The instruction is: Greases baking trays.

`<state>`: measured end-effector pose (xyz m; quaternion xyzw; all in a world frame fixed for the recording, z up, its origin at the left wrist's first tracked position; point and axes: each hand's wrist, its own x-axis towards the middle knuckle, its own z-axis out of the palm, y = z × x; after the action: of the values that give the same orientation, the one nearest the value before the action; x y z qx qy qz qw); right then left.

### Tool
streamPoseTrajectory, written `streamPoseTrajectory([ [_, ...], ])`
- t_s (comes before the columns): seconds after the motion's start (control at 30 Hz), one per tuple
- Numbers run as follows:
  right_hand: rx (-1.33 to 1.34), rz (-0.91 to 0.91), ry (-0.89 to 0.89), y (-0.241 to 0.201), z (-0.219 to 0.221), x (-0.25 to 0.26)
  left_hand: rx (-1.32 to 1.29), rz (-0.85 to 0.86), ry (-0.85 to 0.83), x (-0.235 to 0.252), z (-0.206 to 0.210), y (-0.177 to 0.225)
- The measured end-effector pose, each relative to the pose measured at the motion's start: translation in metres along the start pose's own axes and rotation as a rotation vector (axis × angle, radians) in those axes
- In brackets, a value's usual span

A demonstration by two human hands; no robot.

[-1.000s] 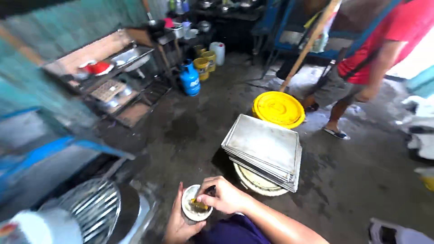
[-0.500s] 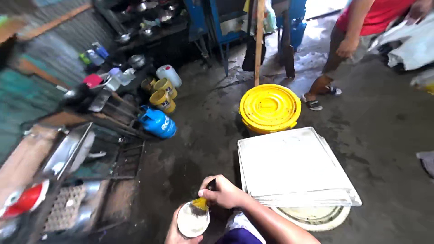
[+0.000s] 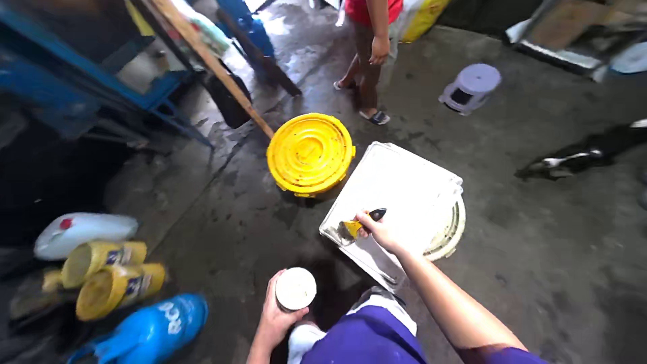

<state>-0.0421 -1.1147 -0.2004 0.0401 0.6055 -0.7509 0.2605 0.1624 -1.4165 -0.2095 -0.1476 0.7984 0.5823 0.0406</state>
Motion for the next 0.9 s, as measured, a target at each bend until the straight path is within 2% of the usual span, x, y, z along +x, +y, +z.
streamPoseTrajectory([
  [0.07,0.173,0.024,0.318,0.030,0.006,0.000,0.076,0.093,-0.156,0.044,-0.017,-0.016],
  [0.13,0.348,0.066,0.604,0.054,0.022,-0.007,0.153,0.115,-0.349,0.084,-0.035,-0.016],
  [0.23,0.539,0.090,0.901,0.088,0.054,-0.022,0.366,0.168,-0.666,0.129,-0.058,-0.015],
  [0.3,0.504,0.072,1.023,0.107,0.070,-0.026,0.518,0.255,-0.866,0.162,-0.062,-0.020],
  [0.4,0.347,0.057,1.107,0.123,0.094,-0.028,0.848,0.295,-1.181,0.201,-0.051,-0.030],
  [0.47,0.273,0.051,1.117,0.128,0.107,-0.018,1.081,0.275,-1.321,0.218,-0.030,-0.033],
  [0.6,0.011,-0.042,1.001,0.156,0.120,0.023,1.386,0.351,-1.418,0.245,0.020,-0.046],
  [0.67,-0.178,-0.041,0.975,0.176,0.111,0.025,1.472,0.402,-1.437,0.259,0.040,-0.054],
  [0.7,-0.249,-0.037,1.006,0.184,0.102,0.013,1.504,0.410,-1.448,0.265,0.048,-0.056],
  [0.77,-0.374,-0.006,1.178,0.194,0.086,-0.031,1.551,0.400,-1.498,0.270,0.052,-0.060],
  [0.83,-0.553,0.089,1.334,0.190,0.068,-0.058,1.546,0.376,-1.528,0.273,0.054,-0.059],
  [0.87,-0.613,0.205,1.314,0.184,0.073,-0.053,1.538,0.370,-1.546,0.274,0.052,-0.060],
  [0.9,-0.646,0.327,1.219,0.178,0.087,-0.034,1.533,0.371,-1.563,0.277,0.051,-0.061],
])
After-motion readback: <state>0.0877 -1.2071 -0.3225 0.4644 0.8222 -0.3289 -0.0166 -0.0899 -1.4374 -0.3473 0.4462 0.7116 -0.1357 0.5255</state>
